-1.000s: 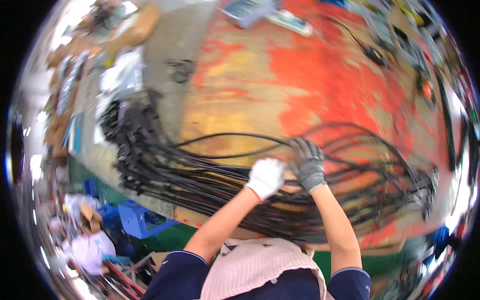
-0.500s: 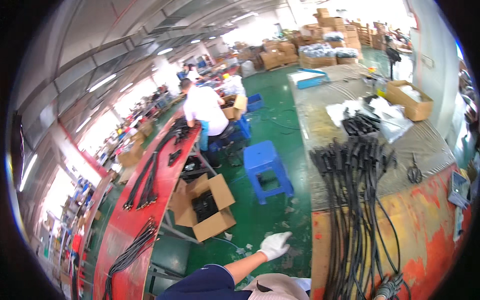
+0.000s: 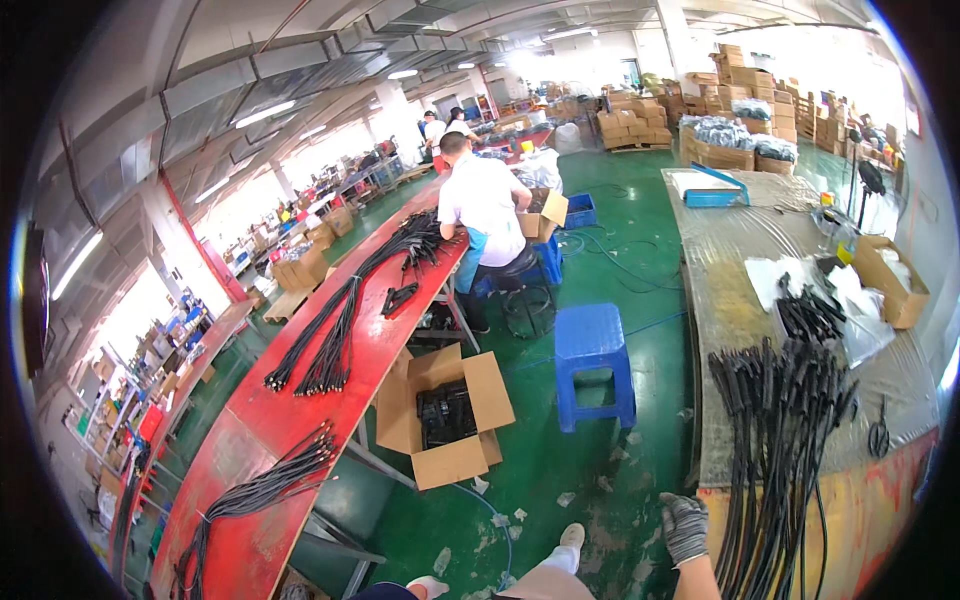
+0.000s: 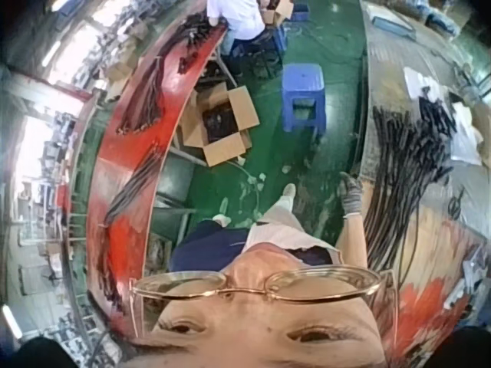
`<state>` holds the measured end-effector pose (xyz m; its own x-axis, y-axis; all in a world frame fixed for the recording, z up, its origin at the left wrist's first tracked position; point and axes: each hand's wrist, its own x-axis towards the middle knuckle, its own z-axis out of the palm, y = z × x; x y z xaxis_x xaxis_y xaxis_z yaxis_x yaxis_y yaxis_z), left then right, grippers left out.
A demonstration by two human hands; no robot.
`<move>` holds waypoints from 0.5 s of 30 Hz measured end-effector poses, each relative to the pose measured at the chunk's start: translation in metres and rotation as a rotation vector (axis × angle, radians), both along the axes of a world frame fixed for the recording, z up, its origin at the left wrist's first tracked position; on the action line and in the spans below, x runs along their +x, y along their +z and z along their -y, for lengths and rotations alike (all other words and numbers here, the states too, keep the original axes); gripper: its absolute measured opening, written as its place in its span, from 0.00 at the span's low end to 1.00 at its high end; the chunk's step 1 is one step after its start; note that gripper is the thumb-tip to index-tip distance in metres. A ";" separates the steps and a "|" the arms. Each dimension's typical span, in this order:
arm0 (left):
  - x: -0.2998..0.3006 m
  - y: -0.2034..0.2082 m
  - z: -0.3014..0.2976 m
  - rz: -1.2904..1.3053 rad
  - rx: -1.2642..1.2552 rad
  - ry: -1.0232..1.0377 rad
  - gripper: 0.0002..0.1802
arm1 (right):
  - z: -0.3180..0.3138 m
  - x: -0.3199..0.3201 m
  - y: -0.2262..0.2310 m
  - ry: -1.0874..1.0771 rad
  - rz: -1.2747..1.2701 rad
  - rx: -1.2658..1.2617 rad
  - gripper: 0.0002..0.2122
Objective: The person sorts and packs black electrical cables into plastic bags on an assembly table, working by hand while wearing gloves.
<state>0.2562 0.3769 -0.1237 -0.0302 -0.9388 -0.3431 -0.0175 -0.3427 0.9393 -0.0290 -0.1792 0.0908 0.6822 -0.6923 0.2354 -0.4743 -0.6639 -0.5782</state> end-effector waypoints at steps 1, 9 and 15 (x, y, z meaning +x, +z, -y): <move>0.005 -0.011 0.019 0.356 0.415 0.086 0.20 | 0.023 0.009 -0.012 -0.002 0.010 0.223 0.11; 0.130 0.159 0.262 0.675 0.723 0.230 0.29 | 0.054 0.068 -0.025 -0.116 -0.099 0.312 0.11; 0.230 0.139 0.405 0.858 0.577 0.227 0.27 | 0.060 0.047 -0.083 -0.359 0.185 0.301 0.16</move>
<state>0.4859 -0.0284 0.0154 0.5893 -0.5802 -0.5622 -0.4780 -0.8114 0.3363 0.0182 -0.2394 0.0081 0.3547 -0.9312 0.0839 -0.5137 -0.2691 -0.8147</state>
